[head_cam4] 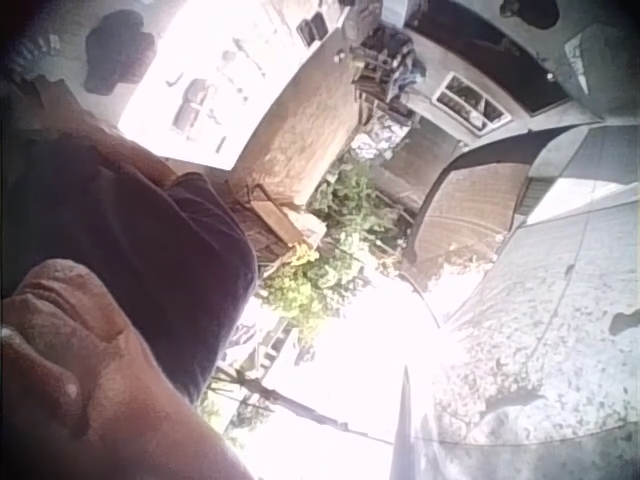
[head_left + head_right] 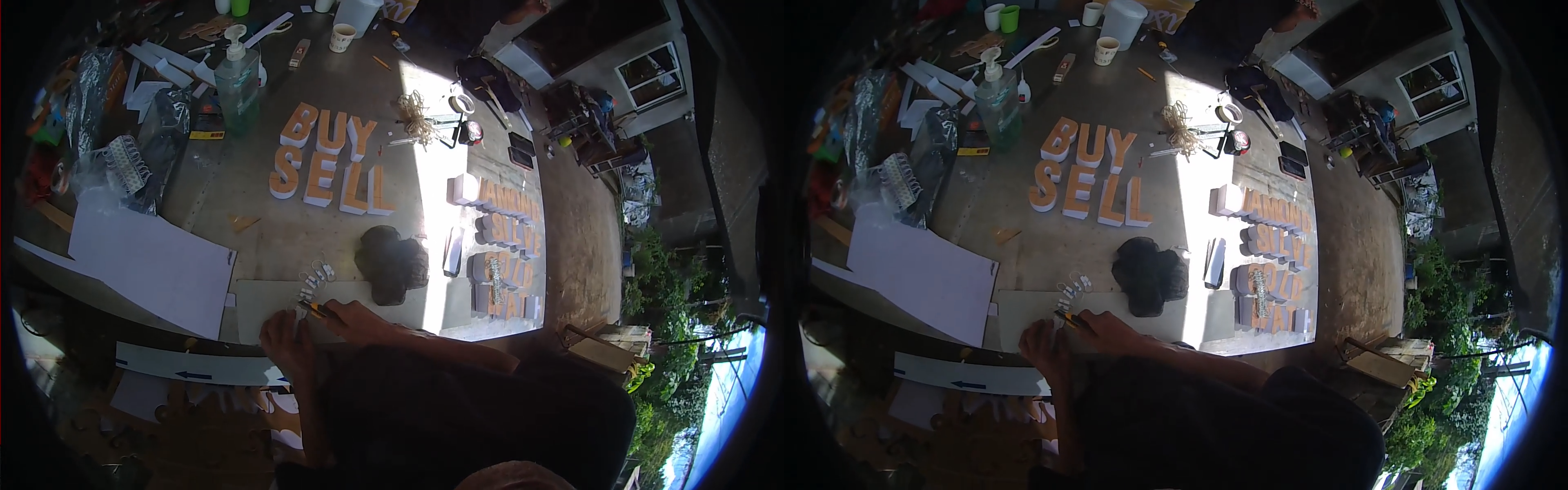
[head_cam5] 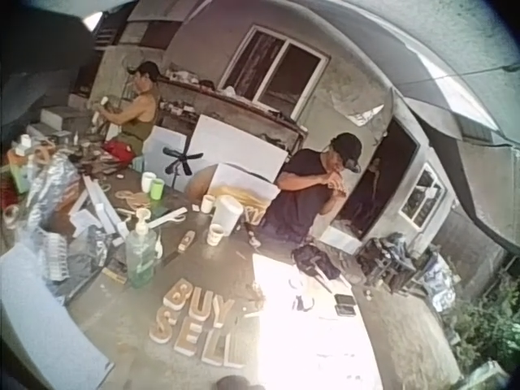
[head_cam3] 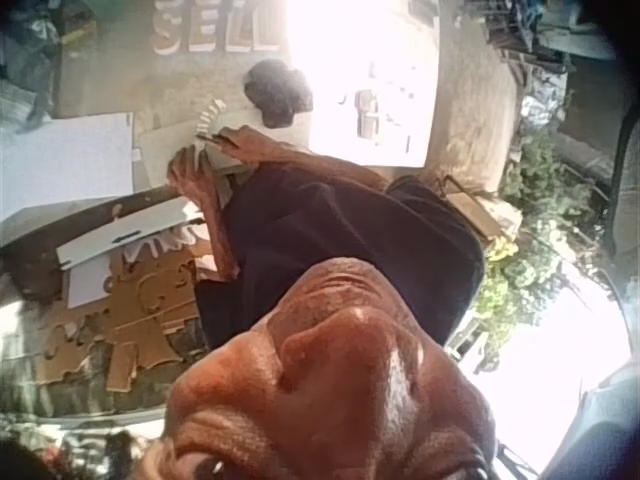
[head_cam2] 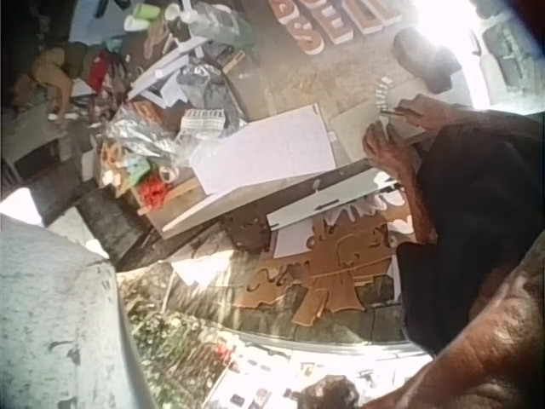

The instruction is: The recorder uses a utility knife to trim and clean edges of small acrylic letters for a sign on a workbench.

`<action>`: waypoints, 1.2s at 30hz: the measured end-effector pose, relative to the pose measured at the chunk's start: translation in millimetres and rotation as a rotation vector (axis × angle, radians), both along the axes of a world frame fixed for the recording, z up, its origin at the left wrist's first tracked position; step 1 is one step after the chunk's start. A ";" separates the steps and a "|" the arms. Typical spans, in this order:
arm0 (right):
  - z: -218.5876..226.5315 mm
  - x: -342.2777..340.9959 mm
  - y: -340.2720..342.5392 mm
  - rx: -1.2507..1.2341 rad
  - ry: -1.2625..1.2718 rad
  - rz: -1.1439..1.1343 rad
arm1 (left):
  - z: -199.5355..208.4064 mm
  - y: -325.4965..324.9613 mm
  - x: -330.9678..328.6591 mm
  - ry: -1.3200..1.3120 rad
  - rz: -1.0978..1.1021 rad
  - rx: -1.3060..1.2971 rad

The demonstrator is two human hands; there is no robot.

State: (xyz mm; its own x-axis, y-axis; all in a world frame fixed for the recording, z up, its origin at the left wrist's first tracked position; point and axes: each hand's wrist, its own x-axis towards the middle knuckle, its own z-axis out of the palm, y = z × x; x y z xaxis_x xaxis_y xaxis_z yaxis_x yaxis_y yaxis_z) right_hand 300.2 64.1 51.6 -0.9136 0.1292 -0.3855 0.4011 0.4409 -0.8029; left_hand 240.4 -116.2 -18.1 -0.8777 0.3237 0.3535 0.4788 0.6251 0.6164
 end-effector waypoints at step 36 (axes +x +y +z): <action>8.8 -24.5 -9.5 0.433 -0.181 0.251 | -18.9 1.7 4.6 -0.135 0.092 0.207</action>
State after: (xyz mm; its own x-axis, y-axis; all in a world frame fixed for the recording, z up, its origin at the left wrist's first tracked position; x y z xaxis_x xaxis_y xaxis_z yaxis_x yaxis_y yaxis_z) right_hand 275.7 54.6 60.4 -0.8608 0.0970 -0.4996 0.3555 0.8171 -0.4539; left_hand 245.1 -114.6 -37.0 -0.9437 0.1730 0.2820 0.3307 0.5163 0.7900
